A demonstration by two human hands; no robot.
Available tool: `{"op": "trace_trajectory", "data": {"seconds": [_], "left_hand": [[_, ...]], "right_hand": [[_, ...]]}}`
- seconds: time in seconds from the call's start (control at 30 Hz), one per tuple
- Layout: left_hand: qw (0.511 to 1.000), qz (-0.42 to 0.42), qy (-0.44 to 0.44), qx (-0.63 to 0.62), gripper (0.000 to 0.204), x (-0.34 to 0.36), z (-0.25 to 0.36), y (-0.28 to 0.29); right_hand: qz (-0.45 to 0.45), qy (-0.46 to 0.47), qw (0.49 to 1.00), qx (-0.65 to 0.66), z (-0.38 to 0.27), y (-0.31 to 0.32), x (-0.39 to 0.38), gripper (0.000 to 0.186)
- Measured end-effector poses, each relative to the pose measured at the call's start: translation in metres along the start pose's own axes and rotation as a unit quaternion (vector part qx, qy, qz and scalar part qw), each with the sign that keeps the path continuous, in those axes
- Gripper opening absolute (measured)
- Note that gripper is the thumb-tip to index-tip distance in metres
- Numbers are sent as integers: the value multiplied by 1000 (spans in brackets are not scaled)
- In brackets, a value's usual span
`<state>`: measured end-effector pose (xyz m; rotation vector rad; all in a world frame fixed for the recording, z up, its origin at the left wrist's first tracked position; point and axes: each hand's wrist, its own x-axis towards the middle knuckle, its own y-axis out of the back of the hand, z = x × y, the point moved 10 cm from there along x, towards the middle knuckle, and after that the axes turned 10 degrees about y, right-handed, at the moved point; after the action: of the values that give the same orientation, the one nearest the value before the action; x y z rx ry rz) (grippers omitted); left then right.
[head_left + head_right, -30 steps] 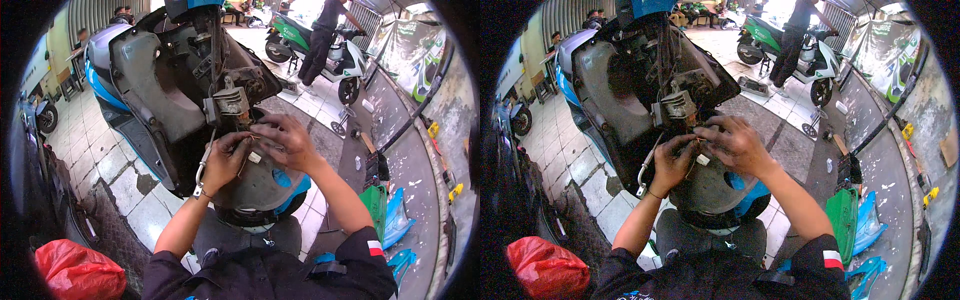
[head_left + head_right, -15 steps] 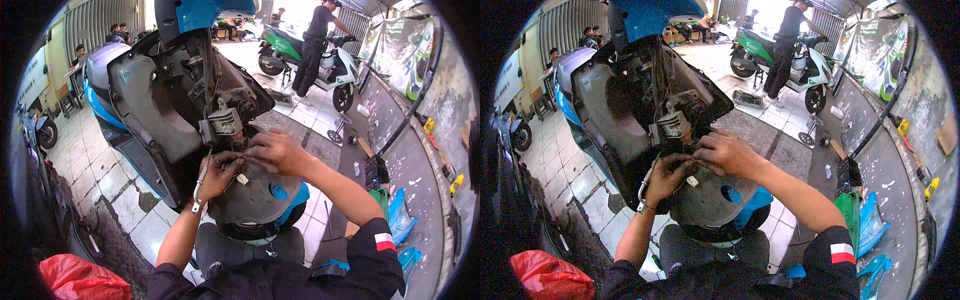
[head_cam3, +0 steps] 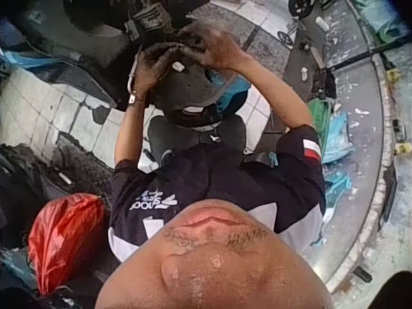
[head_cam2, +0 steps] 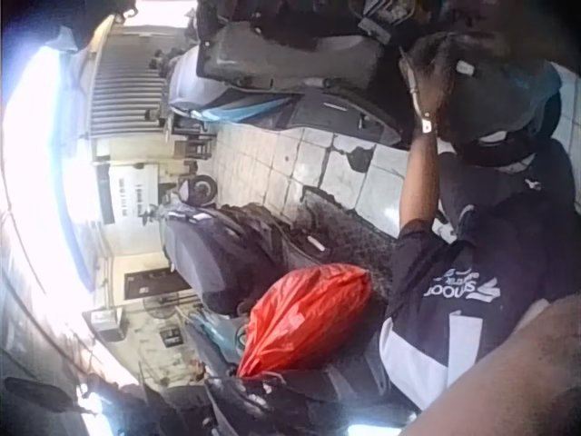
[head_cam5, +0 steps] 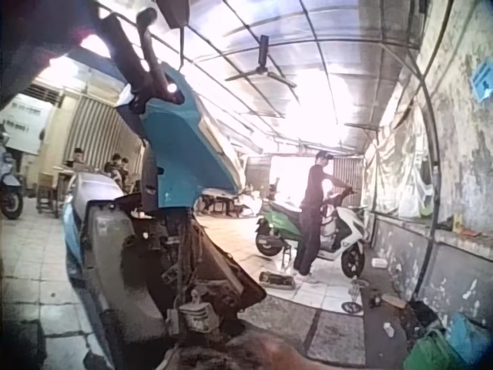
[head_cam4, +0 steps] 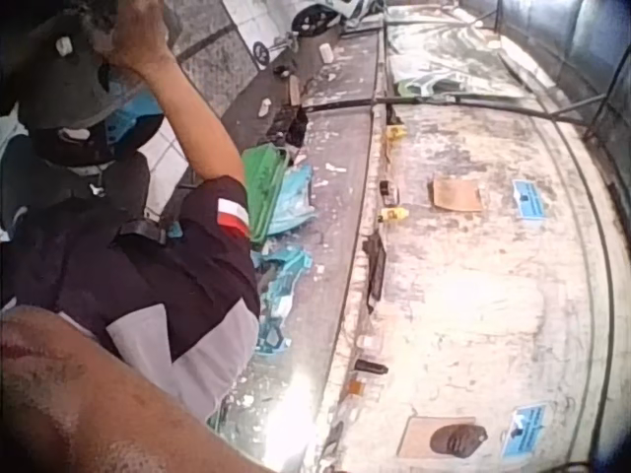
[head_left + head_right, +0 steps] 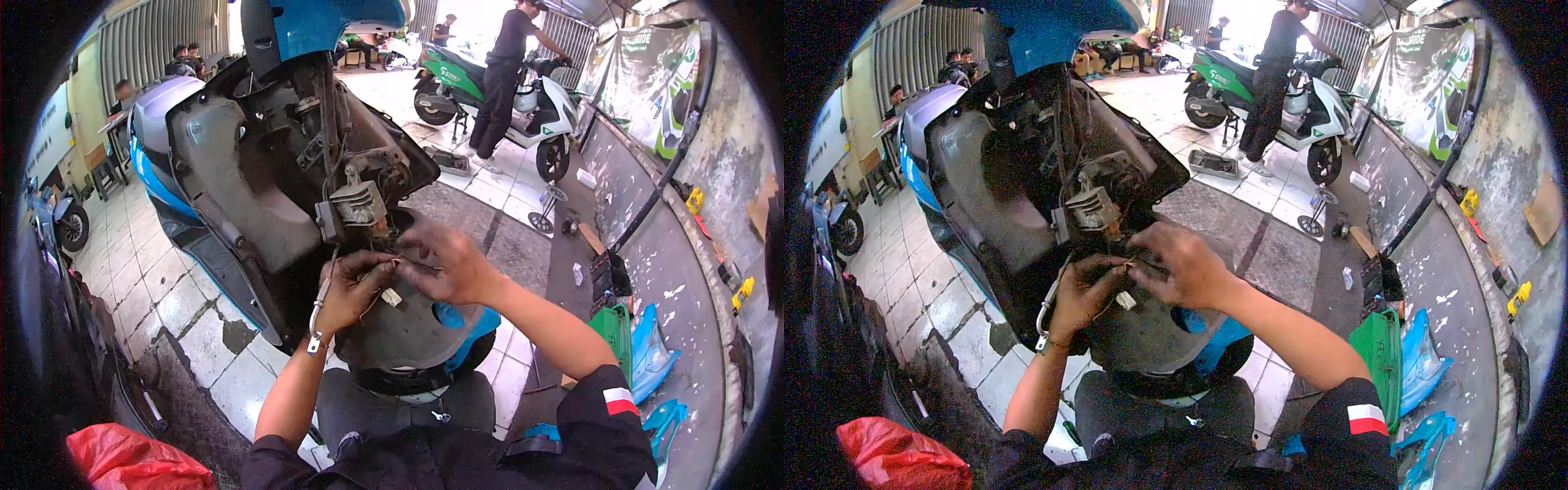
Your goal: Stripping and connecting electrical wires on a scooter during a repair task.
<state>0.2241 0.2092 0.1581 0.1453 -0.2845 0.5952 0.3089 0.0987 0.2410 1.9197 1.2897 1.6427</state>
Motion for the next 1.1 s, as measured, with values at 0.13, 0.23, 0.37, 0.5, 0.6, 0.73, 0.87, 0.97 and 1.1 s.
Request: {"op": "trace_trajectory", "data": {"seconds": [0.13, 0.23, 0.37, 0.5, 0.6, 0.73, 0.87, 0.97, 1.1], "left_hand": [[998, -2, 34, -44, 17, 3, -11, 1], [999, -12, 38, -35, 17, 2, -10, 2], [997, -20, 37, -62, 16, 3, -15, 1], [998, 20, -6, 62, 16, 3, -12, 6], [996, 21, -48, 67, 17, -2, 2, 1], [990, 23, -79, 111, 17, -4, 16, -2], [996, 35, -9, 87, 18, -5, 5, 7], [999, 16, 12, 44, 19, -1, 5, -2], [996, -25, 57, -64, 18, 2, -7, -1]], "right_hand": [[17, 235, 957, -167, -27, -5, -12, 34], [-1, 289, 931, -223, -31, -14, -18, 35], [4, 305, 930, -204, -30, -13, -17, 32], [1, 167, 974, -152, -14, -17, -9, 23], [-43, -54, 997, 23, 22, -26, -8, 21], [-57, -357, 878, 313, 75, -61, -41, 29], [-13, -138, 990, 25, 17, -14, -8, 22], [32, 173, 974, -146, -21, 4, -11, 34], [-6, 242, 947, -212, -25, -8, -15, 36]]}}
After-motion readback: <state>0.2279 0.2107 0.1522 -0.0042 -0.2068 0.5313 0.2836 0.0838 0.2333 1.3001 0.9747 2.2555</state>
